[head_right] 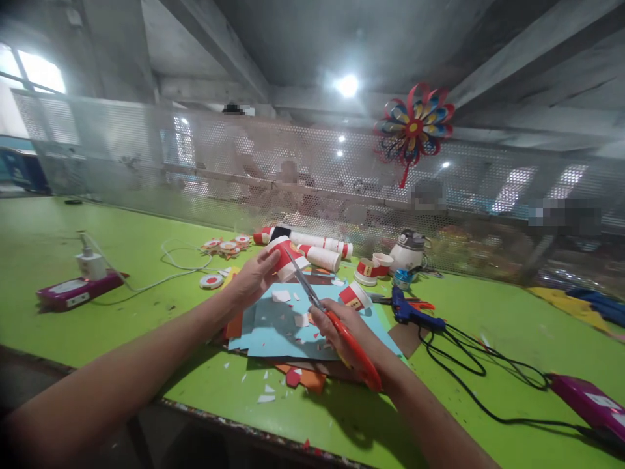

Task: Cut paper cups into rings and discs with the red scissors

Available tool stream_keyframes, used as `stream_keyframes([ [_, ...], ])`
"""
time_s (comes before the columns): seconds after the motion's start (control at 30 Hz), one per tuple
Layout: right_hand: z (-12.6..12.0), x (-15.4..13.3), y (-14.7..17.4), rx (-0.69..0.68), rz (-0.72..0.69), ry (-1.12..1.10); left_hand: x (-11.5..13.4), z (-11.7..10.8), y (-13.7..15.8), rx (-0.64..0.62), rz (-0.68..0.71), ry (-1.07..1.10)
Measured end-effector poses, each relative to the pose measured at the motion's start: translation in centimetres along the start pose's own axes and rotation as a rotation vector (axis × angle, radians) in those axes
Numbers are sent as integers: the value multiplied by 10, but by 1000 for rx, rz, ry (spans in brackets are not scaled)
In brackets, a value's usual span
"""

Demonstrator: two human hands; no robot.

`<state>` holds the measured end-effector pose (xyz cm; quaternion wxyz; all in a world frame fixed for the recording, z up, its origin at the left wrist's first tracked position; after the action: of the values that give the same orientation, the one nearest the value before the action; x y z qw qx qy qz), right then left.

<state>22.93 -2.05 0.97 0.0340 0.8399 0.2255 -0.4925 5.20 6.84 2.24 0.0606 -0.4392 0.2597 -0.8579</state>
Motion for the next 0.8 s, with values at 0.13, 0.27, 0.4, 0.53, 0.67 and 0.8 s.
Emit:
stream_keyframes([
  [0.13, 2, -6, 1, -15, -1, 48, 0, 0, 1, 11, 7, 9],
  [0.27, 3, -15, 4, 1, 23, 84, 0, 0, 1, 14, 8, 7],
  [0.4, 4, -16, 6, 7, 82, 70, -1, 0, 1, 16, 0, 19],
  [0.53, 6, -14, 7, 46, 102, 43, -4, 0, 1, 20, -18, 21],
  [0.67, 8, -14, 7, 100, 72, 72, -4, -1, 1, 42, -29, 32],
  [0.8, 8, -15, 6, 128, 75, 102, -5, -1, 1, 43, -37, 37],
])
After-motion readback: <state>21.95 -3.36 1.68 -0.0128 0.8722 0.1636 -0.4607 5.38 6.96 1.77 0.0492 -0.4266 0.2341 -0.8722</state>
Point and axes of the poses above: each hand's wrist, its own y-axis away from the middle knuckle, its own z-axis out of the palm, x = y × z, the point moved 6 cm from there along -y, towards the middle knuckle, and after that the axes turned 5 degrees about z, right-handed, at the moved point
